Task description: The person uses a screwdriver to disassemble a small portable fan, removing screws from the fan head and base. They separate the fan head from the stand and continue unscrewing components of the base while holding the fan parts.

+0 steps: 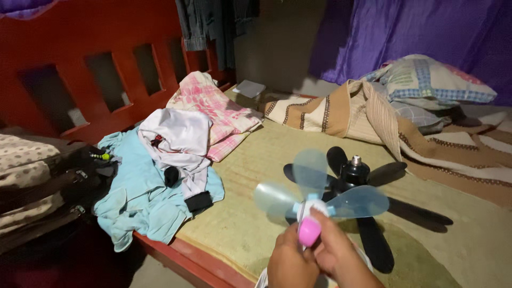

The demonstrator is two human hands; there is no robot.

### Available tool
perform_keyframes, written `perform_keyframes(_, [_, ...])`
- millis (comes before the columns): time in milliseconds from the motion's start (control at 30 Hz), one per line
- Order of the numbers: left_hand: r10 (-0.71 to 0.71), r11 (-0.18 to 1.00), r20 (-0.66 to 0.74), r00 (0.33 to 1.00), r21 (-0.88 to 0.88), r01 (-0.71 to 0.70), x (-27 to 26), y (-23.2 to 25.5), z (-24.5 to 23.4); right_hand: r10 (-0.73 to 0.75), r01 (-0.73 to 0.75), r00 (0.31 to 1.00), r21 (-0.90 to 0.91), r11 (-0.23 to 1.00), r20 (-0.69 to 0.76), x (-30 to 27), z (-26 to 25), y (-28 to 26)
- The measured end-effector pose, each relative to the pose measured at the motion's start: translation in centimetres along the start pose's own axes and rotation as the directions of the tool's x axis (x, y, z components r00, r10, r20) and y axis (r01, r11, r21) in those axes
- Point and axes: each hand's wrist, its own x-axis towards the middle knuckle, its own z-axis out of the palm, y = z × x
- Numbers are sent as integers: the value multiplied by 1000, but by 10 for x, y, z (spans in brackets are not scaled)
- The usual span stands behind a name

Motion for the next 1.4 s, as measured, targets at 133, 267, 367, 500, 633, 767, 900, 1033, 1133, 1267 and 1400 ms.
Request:
perform_keyframes(133, [-194, 981, 134, 972, 57, 188, 13, -22, 4, -47, 51, 999, -202, 978, 27, 9, 1, 15])
perform_keyframes(267, [-243, 968, 187, 952, -17, 250, 19, -30, -13, -94, 101, 995, -206, 973, 39, 19, 8, 21])
perform_keyframes(367, [-27, 991, 192, 981, -127, 52, 20, -27, -36, -46, 64, 996, -237, 969, 81, 19, 3, 17])
perform_keyframes(500, [-50, 999, 275, 960, 19, 46, 16, -17, -55, -25, 46, 995, -225, 973, 95, 13, 3, 13])
perform_keyframes(633, [-121, 993, 314, 942, 54, 110, 6, -15, -59, -21, 57, 991, -276, 959, 131, 5, 8, 16])
perform_keyframes(767, [-42, 998, 250, 967, 57, 28, 4, -13, -57, -44, 85, 990, -320, 944, 133, 0, 14, 20])
perform_keyframes(900, [-209, 973, 329, 921, -28, 231, 5, -4, -66, -34, 71, 992, -302, 951, 125, -1, 14, 19])
perform_keyframes(1033, [-407, 885, 341, 848, -83, 458, 10, 9, -80, -57, 99, 989, -335, 937, 133, 8, 11, 20])
perform_keyframes(1133, [-328, 929, 291, 899, -75, 363, 15, 11, -80, -100, 135, 988, -351, 927, 118, 16, 7, 27])
perform_keyframes(1267, [-396, 900, 340, 853, -41, 434, 20, 0, -72, -183, 208, 978, -394, 895, 99, 21, 5, 40])
perform_keyframes(1400, [-93, 989, 139, 986, -102, 108, 20, -14, -57, -206, 230, 973, -424, 876, 100, 16, 8, 41])
